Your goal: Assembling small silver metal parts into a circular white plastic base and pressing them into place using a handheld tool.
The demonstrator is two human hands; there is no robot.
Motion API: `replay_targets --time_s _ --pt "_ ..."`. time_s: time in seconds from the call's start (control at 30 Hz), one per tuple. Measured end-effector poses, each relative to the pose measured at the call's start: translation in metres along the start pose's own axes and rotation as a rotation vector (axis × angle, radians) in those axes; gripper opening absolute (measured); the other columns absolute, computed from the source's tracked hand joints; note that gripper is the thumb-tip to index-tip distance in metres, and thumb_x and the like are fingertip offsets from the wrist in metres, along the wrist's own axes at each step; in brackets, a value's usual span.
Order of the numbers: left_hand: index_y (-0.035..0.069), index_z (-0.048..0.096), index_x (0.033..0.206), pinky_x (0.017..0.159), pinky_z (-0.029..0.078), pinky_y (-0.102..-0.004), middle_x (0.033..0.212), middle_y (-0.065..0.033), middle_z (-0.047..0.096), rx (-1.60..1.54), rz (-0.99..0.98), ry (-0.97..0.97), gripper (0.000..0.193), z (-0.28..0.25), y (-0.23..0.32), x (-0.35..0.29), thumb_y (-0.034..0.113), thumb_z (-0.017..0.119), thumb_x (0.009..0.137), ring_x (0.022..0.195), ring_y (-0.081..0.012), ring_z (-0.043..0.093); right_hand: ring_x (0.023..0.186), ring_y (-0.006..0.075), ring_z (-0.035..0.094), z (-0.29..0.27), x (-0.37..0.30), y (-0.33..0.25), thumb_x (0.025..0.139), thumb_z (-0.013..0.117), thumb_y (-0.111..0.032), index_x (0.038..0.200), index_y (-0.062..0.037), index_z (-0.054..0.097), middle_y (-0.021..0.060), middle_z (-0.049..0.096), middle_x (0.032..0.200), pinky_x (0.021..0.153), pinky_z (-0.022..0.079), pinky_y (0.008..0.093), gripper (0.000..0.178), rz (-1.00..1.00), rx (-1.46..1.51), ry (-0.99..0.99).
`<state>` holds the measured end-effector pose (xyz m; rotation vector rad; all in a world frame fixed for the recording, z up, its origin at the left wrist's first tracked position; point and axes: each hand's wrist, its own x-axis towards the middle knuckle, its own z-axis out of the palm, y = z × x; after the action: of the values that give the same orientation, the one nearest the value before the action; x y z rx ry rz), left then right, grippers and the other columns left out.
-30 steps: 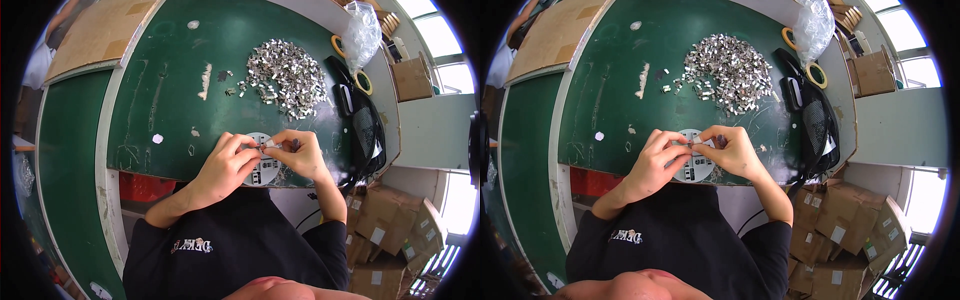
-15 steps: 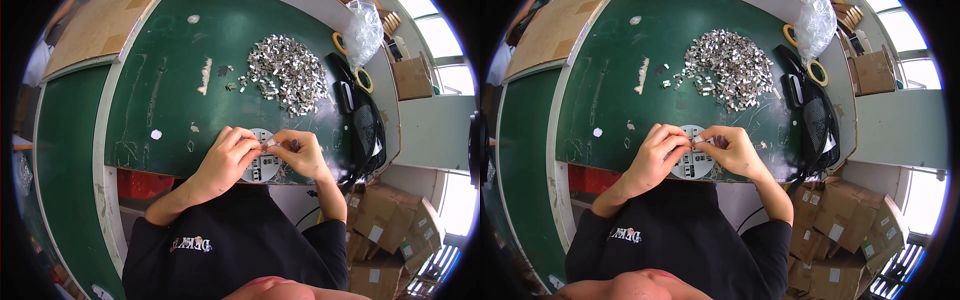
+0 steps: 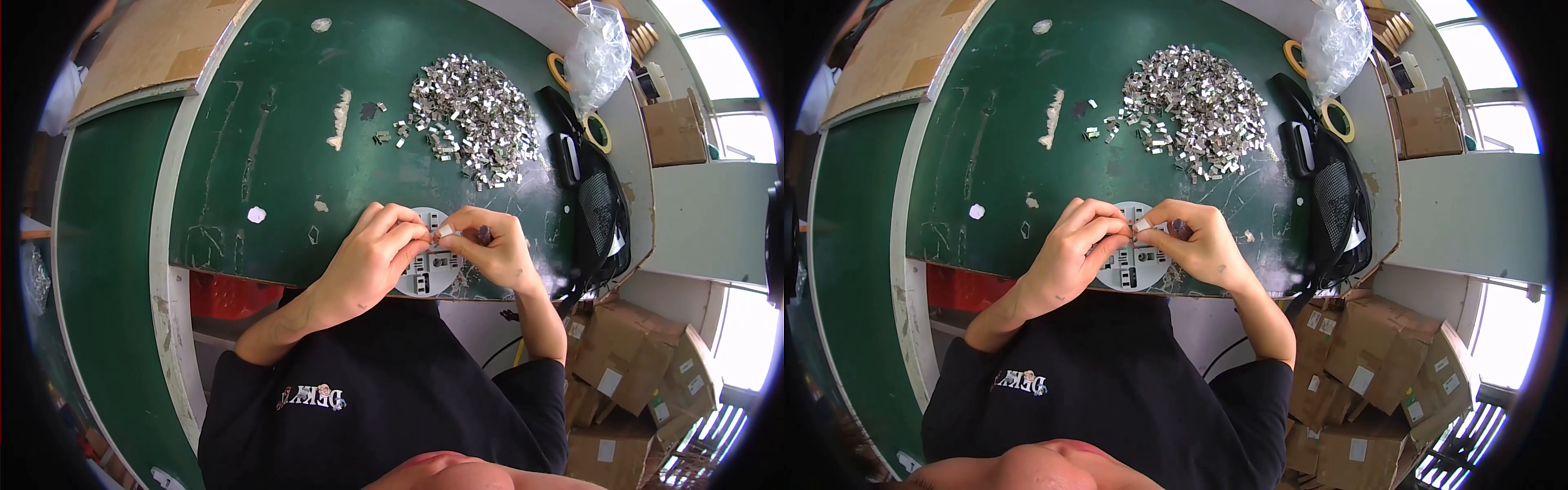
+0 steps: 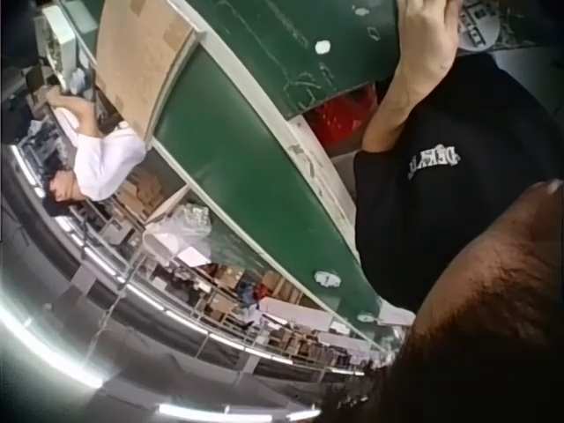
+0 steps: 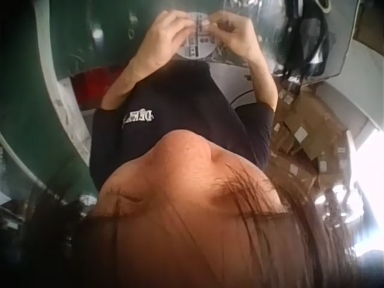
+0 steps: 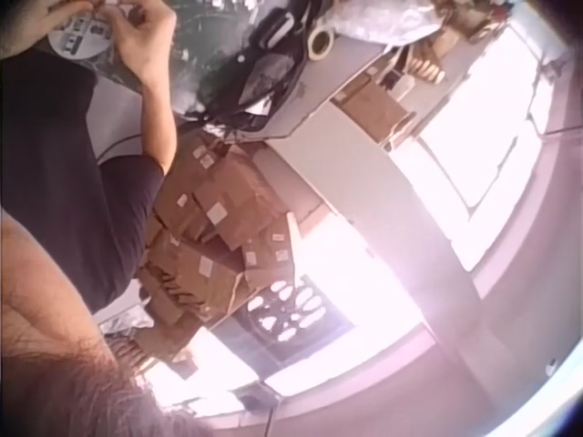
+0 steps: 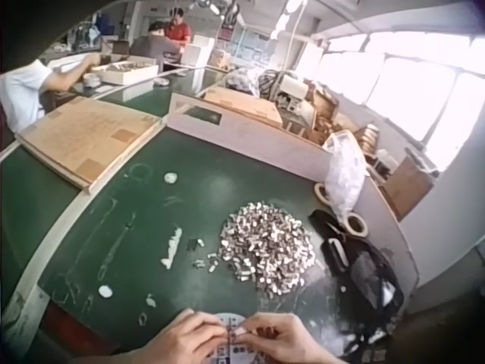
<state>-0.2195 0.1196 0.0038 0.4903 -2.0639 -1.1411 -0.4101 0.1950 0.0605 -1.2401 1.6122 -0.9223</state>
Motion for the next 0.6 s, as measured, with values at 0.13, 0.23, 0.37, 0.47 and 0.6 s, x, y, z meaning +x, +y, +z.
replay_targets --time_s 0.13,0.23,0.37,0.47,0.6 --pt "0.003 0.065 0.1 0.075 0.045 -0.0287 0.106 -0.0043 0.059 -0.012 0.002 -0.002 0.016 0.0 -0.001 0.0 -0.003 0.068 0.086 0.087 -0.0195 0.051 0.06 0.0062 0.041 0.001 0.0 0.001 0.083 0.073 0.001 0.088 -0.0004 0.071 -0.0004 0.065 0.081 0.055 0.035 0.0195 0.006 -0.002 -0.003 0.001" --pt "0.002 0.065 0.099 0.072 0.043 -0.0274 0.107 -0.0042 0.059 -0.024 0.005 0.0 0.015 0.001 -0.002 0.0 -0.005 0.068 0.086 0.087 -0.018 0.05 0.06 0.0063 0.041 0.002 0.001 0.001 0.083 0.073 0.001 0.088 -0.0004 0.071 -0.0003 0.065 0.08 0.055 0.035 0.0196 0.006 -0.014 -0.018 0.004" --pt "0.002 0.065 0.098 0.072 0.043 -0.0275 0.108 -0.0048 0.059 -0.042 -0.004 -0.003 0.015 -0.001 -0.001 0.0 -0.005 0.068 0.085 0.087 -0.0184 0.051 0.059 0.0067 0.043 0.004 -0.001 0.0 0.083 0.074 0.001 0.087 -0.0005 0.07 0.0004 0.065 0.079 0.054 0.036 0.02 0.006 -0.017 -0.099 0.027" --pt "0.002 0.064 0.098 0.074 0.044 -0.028 0.108 -0.0055 0.059 -0.032 -0.001 0.007 0.015 -0.002 0.0 -0.001 -0.005 0.068 0.085 0.088 -0.019 0.051 0.059 0.008 0.045 0.007 -0.004 0.001 0.083 0.073 0.002 0.087 -0.0003 0.068 0.0019 0.066 0.081 0.053 0.037 0.0213 0.006 -0.085 -0.171 0.037" --pt "0.001 0.063 0.098 0.076 0.045 -0.0289 0.109 -0.0065 0.058 -0.009 0.006 0.022 0.016 -0.004 0.0 -0.003 -0.006 0.067 0.085 0.09 -0.02 0.053 0.058 0.0107 0.049 0.013 -0.005 0.002 0.082 0.072 0.003 0.088 -0.0001 0.066 0.0041 0.065 0.083 0.052 0.04 0.0236 0.009 -0.209 -0.287 0.063"
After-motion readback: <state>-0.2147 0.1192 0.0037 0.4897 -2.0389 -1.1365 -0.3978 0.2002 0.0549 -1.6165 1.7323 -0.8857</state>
